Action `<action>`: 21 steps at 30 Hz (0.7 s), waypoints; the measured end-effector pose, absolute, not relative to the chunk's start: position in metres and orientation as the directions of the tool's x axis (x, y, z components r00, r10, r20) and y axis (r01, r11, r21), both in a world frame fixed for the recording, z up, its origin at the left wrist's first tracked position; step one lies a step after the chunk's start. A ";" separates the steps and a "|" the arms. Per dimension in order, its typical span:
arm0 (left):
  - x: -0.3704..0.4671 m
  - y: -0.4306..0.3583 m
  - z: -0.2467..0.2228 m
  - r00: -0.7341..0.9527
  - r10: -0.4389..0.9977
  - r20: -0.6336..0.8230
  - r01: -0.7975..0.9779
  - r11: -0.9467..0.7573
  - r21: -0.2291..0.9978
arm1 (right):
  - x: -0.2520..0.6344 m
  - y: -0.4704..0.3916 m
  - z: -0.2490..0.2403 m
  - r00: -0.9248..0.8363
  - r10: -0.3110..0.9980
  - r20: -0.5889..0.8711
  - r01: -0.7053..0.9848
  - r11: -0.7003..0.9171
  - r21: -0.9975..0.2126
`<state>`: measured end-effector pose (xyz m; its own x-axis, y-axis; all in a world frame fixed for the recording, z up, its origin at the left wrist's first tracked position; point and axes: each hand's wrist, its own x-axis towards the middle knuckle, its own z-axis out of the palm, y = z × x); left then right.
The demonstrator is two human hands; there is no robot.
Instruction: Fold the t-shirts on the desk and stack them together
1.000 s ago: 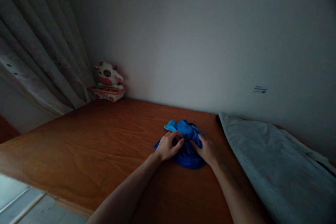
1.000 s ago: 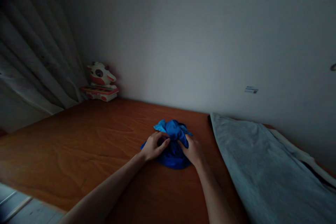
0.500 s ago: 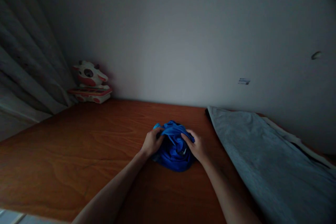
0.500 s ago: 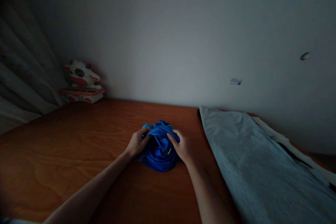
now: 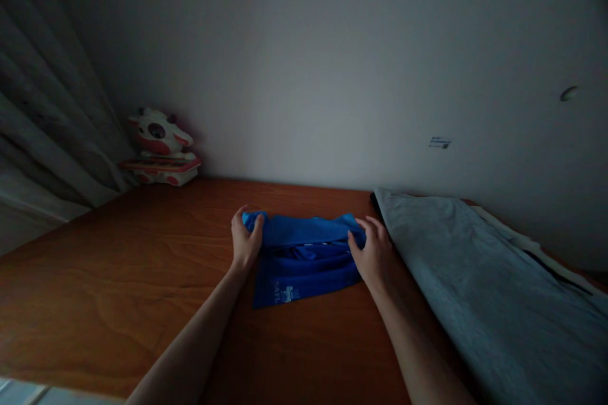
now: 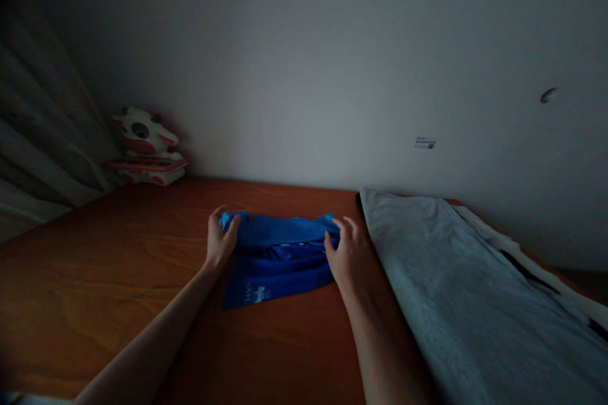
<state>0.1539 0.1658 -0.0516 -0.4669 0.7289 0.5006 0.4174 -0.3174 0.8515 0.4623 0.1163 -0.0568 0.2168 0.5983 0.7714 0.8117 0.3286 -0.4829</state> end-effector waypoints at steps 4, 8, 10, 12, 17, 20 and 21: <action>0.163 0.148 -0.045 0.082 0.782 0.618 0.704 -0.484 0.520 | 0.452 0.103 -0.049 -0.189 0.779 0.598 0.802 0.474 -0.364; 0.173 0.136 -0.039 0.516 0.737 0.438 0.641 -0.671 0.373 | 0.444 0.093 -0.047 -0.415 0.799 0.435 0.753 0.570 -0.328; 0.175 0.136 -0.040 0.550 0.733 0.401 0.652 -0.677 0.343 | 0.444 0.094 -0.051 -0.429 0.803 0.415 0.755 0.570 -0.323; 0.174 0.138 -0.044 0.489 0.782 0.387 0.709 -0.614 0.346 | 0.447 0.099 -0.057 -0.409 0.805 0.429 0.776 0.555 -0.300; 0.168 0.147 -0.056 0.237 0.898 0.370 0.867 -0.367 0.338 | 0.464 0.115 -0.066 -0.095 0.798 0.596 0.901 0.323 -0.289; 0.168 0.148 -0.058 0.108 0.926 0.361 0.928 -0.224 0.298 | 0.475 0.121 -0.068 0.131 0.741 0.658 0.874 0.227 -0.429; 0.168 0.148 -0.058 0.074 0.930 0.360 0.938 -0.187 0.290 | 0.477 0.122 -0.069 0.169 0.724 0.668 0.859 0.225 -0.461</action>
